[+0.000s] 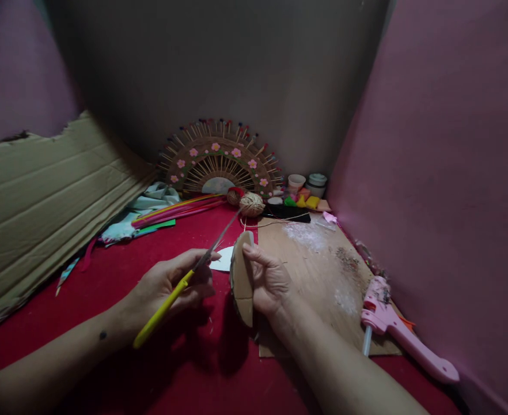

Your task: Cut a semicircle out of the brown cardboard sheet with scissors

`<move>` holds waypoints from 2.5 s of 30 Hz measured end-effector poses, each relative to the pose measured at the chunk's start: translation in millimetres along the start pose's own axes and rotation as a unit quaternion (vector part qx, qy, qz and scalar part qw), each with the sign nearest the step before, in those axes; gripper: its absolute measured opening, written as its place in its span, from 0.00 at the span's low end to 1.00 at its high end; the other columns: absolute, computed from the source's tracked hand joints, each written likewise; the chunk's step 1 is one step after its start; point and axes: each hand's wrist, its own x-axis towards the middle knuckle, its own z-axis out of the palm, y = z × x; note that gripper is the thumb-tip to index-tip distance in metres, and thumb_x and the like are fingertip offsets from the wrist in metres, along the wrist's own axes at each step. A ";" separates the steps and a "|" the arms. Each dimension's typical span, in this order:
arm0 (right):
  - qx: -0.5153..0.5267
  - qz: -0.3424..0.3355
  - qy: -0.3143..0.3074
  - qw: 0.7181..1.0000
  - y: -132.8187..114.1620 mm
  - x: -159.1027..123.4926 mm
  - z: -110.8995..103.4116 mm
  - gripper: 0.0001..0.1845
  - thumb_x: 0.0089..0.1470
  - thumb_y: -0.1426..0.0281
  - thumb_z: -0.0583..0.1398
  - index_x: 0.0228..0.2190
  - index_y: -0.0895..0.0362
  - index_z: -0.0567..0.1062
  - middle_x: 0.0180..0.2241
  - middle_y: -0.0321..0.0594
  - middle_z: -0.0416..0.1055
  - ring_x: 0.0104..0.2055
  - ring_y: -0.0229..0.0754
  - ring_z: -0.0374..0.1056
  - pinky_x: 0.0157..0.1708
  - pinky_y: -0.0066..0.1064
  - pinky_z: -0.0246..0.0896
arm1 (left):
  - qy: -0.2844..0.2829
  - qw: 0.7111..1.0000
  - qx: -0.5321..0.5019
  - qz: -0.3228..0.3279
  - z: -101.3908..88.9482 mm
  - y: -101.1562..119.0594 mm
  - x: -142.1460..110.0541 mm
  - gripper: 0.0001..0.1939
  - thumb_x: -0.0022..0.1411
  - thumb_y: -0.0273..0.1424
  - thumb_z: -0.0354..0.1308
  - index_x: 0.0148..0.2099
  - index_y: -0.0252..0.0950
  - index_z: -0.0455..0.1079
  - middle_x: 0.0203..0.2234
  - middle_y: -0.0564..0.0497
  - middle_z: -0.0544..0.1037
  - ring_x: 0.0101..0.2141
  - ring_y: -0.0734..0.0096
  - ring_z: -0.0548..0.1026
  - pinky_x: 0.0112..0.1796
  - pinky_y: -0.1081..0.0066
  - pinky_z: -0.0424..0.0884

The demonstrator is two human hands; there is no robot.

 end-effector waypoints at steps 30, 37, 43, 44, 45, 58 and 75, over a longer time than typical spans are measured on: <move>0.014 0.042 -0.044 0.998 -12.8 11.4 -9.7 0.05 0.48 0.78 0.60 0.31 0.62 0.76 0.22 0.38 0.75 0.23 0.38 0.71 0.21 0.26 0.67 | 0.015 0.912 0.375 0.168 -12.6 -3.5 2.7 0.19 0.55 0.25 0.52 0.51 0.31 0.66 0.31 0.48 0.75 0.25 0.73 0.67 0.27 0.73 0.64; -0.027 0.043 -0.087 0.995 -13.1 18.0 -21.6 0.05 0.46 0.74 0.61 0.29 0.61 0.73 0.21 0.36 0.72 0.20 0.35 0.65 0.19 0.26 0.63 | 0.023 0.911 0.391 0.128 -14.9 -4.6 4.2 0.18 0.57 0.27 0.53 0.51 0.32 0.66 0.36 0.45 0.76 0.30 0.69 0.71 0.31 0.71 0.66; -0.046 0.036 -0.140 0.988 -8.8 6.9 -9.9 0.05 0.44 0.73 0.63 0.28 0.61 0.73 0.17 0.30 0.61 0.17 0.30 0.53 0.15 0.20 0.51 | 0.074 0.927 0.364 0.059 -23.6 -5.7 8.9 0.18 0.58 0.32 0.53 0.49 0.32 0.68 0.33 0.47 0.77 0.28 0.69 0.71 0.30 0.72 0.66; -0.051 0.034 -0.150 0.987 -8.2 5.9 -8.2 0.08 0.44 0.72 0.63 0.31 0.61 0.74 0.17 0.29 0.60 0.17 0.30 0.51 0.15 0.19 0.49 | 0.076 0.929 0.359 0.049 -24.4 -5.3 9.8 0.18 0.58 0.34 0.54 0.49 0.32 0.68 0.31 0.47 0.76 0.28 0.69 0.71 0.30 0.72 0.65; -0.055 0.032 -0.157 0.986 -7.7 5.4 -7.0 0.10 0.45 0.72 0.62 0.33 0.61 0.75 0.17 0.28 0.58 0.17 0.30 0.50 0.15 0.19 0.49 | 0.074 0.932 0.351 0.041 -24.7 -4.7 10.4 0.18 0.58 0.34 0.54 0.48 0.32 0.69 0.30 0.48 0.76 0.27 0.69 0.70 0.30 0.72 0.65; -0.021 0.052 -0.119 0.991 -10.5 13.3 -16.3 0.05 0.42 0.74 0.61 0.27 0.61 0.74 0.17 0.33 0.65 0.17 0.32 0.55 0.15 0.21 0.53 | -0.019 0.937 0.334 0.105 -21.7 -5.5 3.9 0.17 0.58 0.28 0.54 0.51 0.35 0.67 0.34 0.50 0.75 0.30 0.72 0.69 0.32 0.74 0.65; -0.070 0.260 -0.138 0.953 7.2 3.5 -6.0 0.10 0.52 0.71 0.58 0.35 0.64 0.73 0.23 0.40 0.70 0.18 0.31 0.57 0.11 0.18 0.47 | 0.141 0.988 0.030 0.056 -5.0 7.6 6.1 0.24 0.53 0.31 0.64 0.52 0.38 0.65 0.40 0.50 0.75 0.33 0.73 0.72 0.34 0.74 0.70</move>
